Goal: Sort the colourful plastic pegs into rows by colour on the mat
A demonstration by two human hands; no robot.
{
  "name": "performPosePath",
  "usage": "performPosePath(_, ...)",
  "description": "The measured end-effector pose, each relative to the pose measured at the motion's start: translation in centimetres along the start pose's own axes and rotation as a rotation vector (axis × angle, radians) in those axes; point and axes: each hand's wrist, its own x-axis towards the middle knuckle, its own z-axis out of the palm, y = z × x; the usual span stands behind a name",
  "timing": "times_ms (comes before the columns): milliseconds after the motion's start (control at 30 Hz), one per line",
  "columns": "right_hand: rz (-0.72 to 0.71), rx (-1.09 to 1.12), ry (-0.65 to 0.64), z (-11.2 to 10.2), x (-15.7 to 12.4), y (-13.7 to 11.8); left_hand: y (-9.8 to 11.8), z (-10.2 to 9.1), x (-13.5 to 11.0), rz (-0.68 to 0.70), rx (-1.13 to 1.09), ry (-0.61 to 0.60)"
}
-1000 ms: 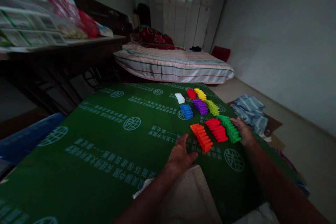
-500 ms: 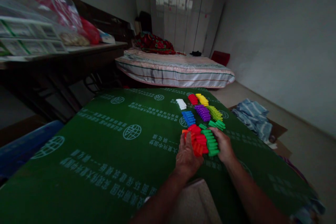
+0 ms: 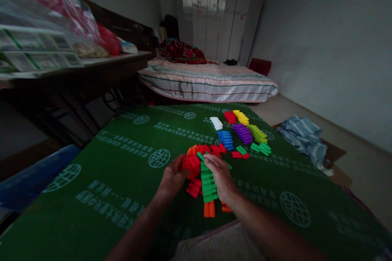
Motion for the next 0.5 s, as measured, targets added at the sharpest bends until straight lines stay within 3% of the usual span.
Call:
performPosePath(133, -0.002, -0.074, -0.11, 2.4, -0.8, 1.7, 0.7, -2.6, 1.3, -0.026, 0.055, 0.042)
performPosePath(200, -0.041, -0.174, -0.23, 2.9, -1.5, 1.5, 0.5, -3.8, 2.3, 0.002, 0.143, 0.041)
performPosePath(300, -0.326, -0.386, -0.441, 1.5, -1.0, -1.3, 0.1, -5.4, 3.6, 0.038, 0.258, 0.052)
performPosePath(333, -0.466, -0.447, -0.442, 0.2, 0.1, -2.8, 0.0, -5.9, 4.0, 0.047, 0.27, 0.053)
performPosePath(400, -0.641, -0.522, -0.286, -4.0, 3.7, -6.1, -0.1, -6.5, 4.4, 0.049, 0.274, 0.053)
performPosePath(467, -0.624, -0.495, 0.024, -9.5, 9.0, -8.8, 0.0, -6.7, 4.6, 0.05, 0.292, 0.067)
performPosePath(500, -0.532, -0.443, 0.177, -12.3, 11.7, -9.7, 0.1, -6.7, 4.7, 0.06, 0.31, 0.089)
